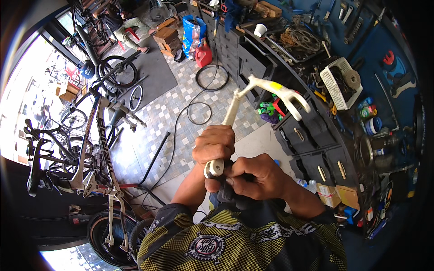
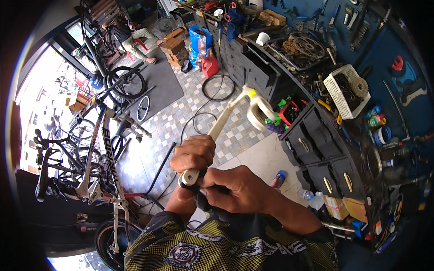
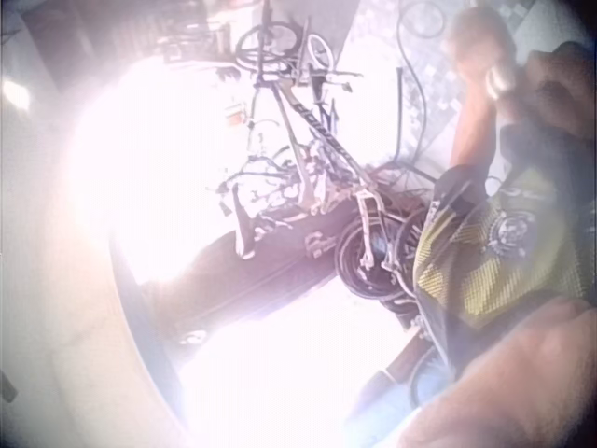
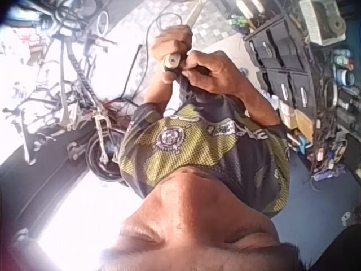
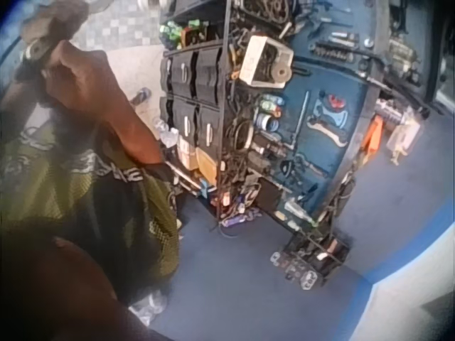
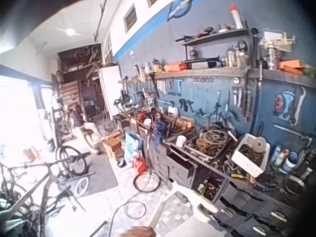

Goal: The person cleans a white bicycle fork with a black cloth, wiping the stanchions and crown area repeatedly. The person then places the fork onto a bicycle frame mounted on a stand and briefly handles a small metal part before returning to the fork.

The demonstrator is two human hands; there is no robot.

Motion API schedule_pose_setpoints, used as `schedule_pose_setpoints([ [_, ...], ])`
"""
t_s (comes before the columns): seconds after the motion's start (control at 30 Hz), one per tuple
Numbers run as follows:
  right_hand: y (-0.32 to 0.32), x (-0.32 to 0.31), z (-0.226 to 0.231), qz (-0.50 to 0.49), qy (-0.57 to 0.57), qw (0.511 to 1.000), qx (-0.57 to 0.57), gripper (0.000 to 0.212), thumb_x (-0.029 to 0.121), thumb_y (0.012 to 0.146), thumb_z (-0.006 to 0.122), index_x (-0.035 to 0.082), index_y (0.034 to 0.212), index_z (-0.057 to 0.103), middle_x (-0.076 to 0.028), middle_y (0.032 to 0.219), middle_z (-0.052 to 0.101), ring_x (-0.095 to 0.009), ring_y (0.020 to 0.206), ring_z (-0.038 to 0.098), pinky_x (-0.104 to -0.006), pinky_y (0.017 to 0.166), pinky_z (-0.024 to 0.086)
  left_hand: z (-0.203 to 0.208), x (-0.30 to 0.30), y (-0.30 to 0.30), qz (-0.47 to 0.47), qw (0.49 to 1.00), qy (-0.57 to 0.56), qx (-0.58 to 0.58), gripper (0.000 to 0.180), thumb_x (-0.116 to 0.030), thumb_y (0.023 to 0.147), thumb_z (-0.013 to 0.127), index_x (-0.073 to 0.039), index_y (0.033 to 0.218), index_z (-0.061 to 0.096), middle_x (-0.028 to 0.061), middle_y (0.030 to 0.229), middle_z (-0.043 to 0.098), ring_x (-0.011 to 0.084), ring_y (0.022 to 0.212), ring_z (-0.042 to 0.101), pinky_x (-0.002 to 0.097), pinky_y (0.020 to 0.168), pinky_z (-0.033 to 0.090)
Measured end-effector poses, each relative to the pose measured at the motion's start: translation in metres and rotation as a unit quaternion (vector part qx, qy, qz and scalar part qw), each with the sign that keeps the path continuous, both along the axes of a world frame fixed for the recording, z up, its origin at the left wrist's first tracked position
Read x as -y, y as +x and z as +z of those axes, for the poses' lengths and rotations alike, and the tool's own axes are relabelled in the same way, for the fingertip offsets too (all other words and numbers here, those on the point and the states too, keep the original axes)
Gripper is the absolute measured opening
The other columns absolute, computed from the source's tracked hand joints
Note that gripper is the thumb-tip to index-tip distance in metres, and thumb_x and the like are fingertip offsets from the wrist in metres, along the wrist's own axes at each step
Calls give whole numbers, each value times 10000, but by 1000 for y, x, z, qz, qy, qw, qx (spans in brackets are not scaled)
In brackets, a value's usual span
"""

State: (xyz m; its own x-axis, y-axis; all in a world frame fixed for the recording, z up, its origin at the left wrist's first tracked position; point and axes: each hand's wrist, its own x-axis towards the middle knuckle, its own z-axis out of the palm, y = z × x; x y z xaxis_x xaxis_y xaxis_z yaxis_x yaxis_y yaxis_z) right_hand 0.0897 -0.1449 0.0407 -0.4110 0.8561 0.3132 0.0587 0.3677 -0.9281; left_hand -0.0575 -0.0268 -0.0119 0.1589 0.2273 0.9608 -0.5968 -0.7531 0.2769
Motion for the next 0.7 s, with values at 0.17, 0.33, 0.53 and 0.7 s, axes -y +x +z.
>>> schedule_pose_setpoints([
  [0.17, -3, 3, 1, -33, -31, 999, -12, 126, 115, 958, 702, 69, 1055, 636, -120, 815, 709, -214, 733, 743, -350, 666, 550, -3, 3, 4, 5, 1000, -27, 11, 686, -617, 982, 649, -44, 647, 479, 53, 538, 466, 199, 418, 445, 335, 427, 351],
  [0.33, -6, 8, 3, -77, -33, 996, 16, 123, 134, 968, 702, 62, 1025, 620, -121, 811, 708, -213, 737, 743, -345, 666, 549, 1, 1, -1, 41, 999, -8, -17, 817, -781, 961, 510, -40, 620, 479, 55, 531, 461, 207, 417, 464, 337, 423, 355],
  [0.53, -2, 8, 0, -40, -50, 998, 4, 143, 158, 984, 692, 52, 1034, 610, -110, 810, 711, -206, 749, 740, -337, 676, 542, 2, 3, -5, 53, 998, -7, -39, 411, -293, 903, 661, -63, 620, 471, 49, 579, 464, 232, 460, 475, 347, 447, 328],
  [0.7, -3, 8, 2, -57, -108, 992, 7, 164, 175, 986, 693, 45, 1042, 612, -122, 838, 729, -216, 777, 750, -344, 686, 546, 3, 1, -16, 130, 984, 64, -108, 561, -520, 942, 617, -86, 624, 459, 33, 588, 417, 236, 463, 454, 355, 441, 307],
])
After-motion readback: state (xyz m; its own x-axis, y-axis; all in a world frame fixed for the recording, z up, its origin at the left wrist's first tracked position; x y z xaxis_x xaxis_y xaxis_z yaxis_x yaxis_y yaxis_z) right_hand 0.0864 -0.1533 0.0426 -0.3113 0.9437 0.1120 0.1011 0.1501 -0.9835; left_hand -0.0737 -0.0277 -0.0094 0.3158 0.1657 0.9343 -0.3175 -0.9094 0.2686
